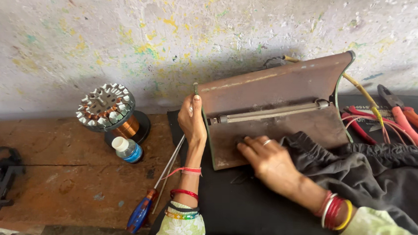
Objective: The person removes a wire guard from a small heater, wipes the metal casing with a cloth, and then manipulates the ends of the heating element. The person handles the heater, wire guard, cloth, and heating element.
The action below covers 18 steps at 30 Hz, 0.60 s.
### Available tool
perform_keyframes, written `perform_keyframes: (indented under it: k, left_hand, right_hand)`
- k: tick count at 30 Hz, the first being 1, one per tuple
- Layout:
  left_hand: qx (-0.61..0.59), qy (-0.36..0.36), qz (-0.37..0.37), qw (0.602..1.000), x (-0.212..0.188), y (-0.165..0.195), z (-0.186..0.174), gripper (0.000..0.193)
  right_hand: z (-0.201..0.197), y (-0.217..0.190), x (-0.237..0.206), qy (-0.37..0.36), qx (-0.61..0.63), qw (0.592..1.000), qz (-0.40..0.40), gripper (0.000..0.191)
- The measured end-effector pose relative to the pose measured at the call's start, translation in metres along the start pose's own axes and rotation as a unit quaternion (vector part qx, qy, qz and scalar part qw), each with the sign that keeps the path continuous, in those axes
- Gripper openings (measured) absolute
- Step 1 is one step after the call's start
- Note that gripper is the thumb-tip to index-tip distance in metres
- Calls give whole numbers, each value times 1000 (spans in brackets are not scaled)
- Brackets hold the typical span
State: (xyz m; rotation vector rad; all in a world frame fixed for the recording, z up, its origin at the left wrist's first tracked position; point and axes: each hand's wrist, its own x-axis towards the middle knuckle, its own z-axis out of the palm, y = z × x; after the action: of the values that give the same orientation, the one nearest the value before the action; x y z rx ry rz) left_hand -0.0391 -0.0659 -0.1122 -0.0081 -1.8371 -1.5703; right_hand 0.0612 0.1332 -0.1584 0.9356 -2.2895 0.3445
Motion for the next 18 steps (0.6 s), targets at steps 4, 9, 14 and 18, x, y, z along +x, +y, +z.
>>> perform_keyframes:
  k: [4, 9, 14, 18]
  left_hand:
    - [7, -10, -19, 1000, 0, -2, -1, 56]
    - [-5, -7, 0, 1000, -1, -4, -1, 57]
    - [26, -4, -35, 999, 1, -1, 2, 56]
    - [-23, -25, -31, 999, 3, 3, -2, 56]
  right_hand:
    - [-29, 40, -18, 1, -44, 997, 63, 49]
    - [-70, 99, -54, -42, -119, 975, 183, 53]
    - [-87, 156, -69, -93, -165, 936, 298, 30]
    - [-92, 167, -66, -89, -209, 904, 363, 30]
